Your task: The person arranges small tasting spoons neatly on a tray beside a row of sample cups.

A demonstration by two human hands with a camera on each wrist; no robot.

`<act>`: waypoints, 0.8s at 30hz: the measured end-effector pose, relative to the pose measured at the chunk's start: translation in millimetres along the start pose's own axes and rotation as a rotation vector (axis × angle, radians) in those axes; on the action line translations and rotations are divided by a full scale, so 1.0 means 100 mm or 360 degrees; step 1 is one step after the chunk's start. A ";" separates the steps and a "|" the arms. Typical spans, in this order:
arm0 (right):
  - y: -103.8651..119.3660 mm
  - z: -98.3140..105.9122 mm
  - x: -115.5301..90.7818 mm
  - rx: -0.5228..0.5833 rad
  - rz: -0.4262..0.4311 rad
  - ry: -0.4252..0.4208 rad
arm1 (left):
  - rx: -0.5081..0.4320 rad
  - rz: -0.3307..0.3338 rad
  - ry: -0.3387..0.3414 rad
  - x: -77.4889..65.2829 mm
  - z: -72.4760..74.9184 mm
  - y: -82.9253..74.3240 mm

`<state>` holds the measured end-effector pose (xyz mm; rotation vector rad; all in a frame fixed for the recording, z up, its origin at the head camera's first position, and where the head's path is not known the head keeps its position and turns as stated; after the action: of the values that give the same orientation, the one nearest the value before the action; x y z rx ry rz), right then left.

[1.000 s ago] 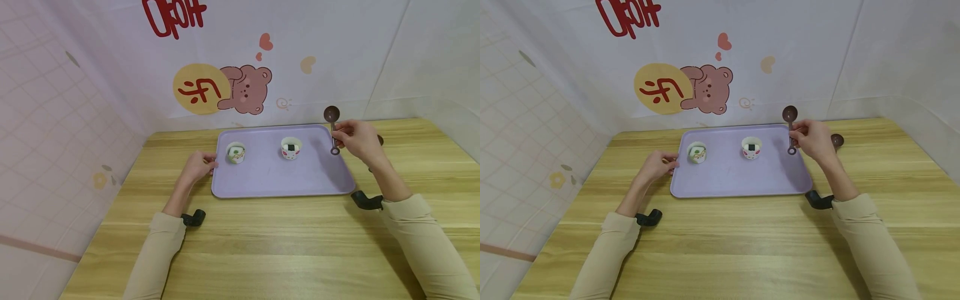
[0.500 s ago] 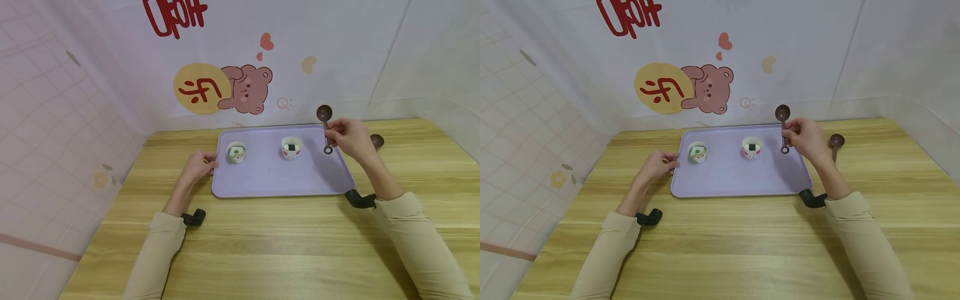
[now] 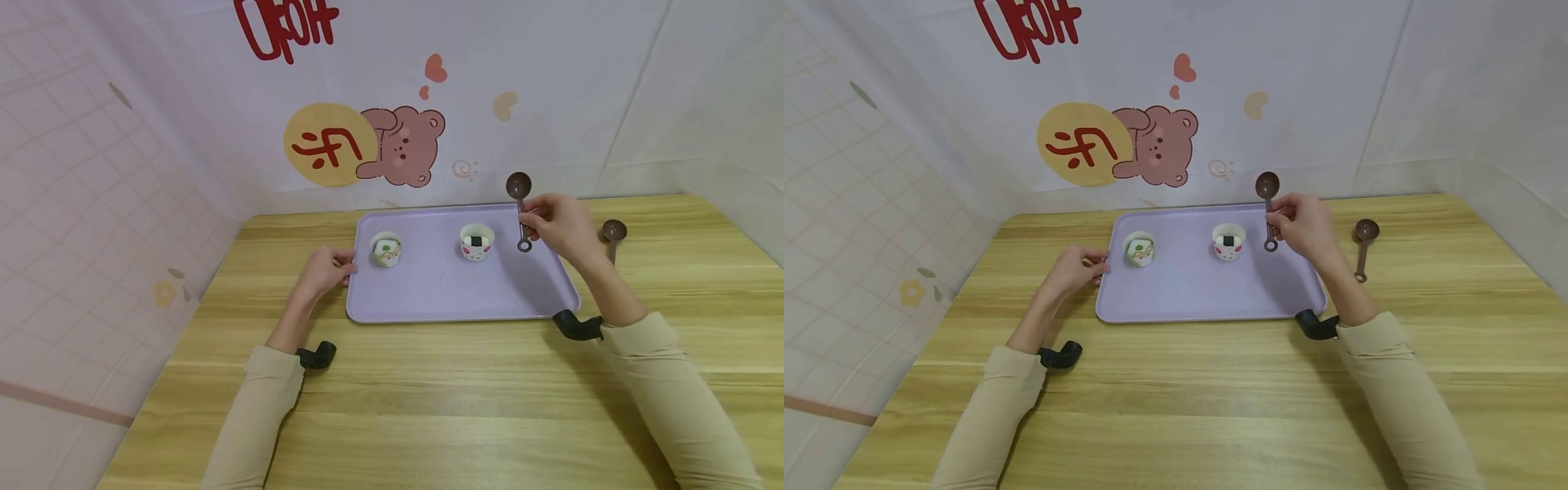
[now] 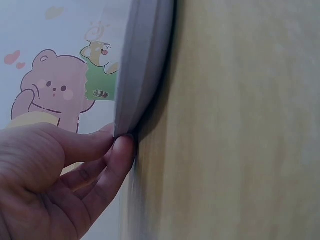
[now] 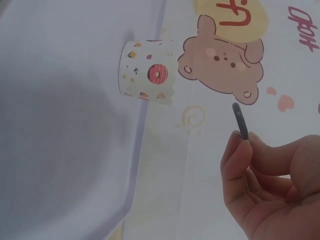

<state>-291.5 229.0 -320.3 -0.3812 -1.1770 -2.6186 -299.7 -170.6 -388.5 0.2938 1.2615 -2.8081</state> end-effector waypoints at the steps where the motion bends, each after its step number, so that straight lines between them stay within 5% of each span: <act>1: 0.01 -0.01 0.00 0.0004 -0.0003 0.0005 | -0.0002 0.0001 -0.0002 0.00 0.00 0.00; 24: 0.22 -0.23 0.08 0.0107 0.0044 0.0006 | -0.0035 0.0011 0.0008 0.00 0.00 0.02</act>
<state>-295.5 196.3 -317.3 -0.3767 -1.2459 -2.5480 -299.9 -171.9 -390.3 0.3033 1.2893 -2.7875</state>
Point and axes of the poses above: each hand's wrist, its own x-axis towards the middle knuckle, its own z-axis out of the back of the hand, y = z × x, the point moved 4 cm from there along x, towards the middle knuckle, and after that the axes turned 7 degrees about z, right-handed, at the moved point
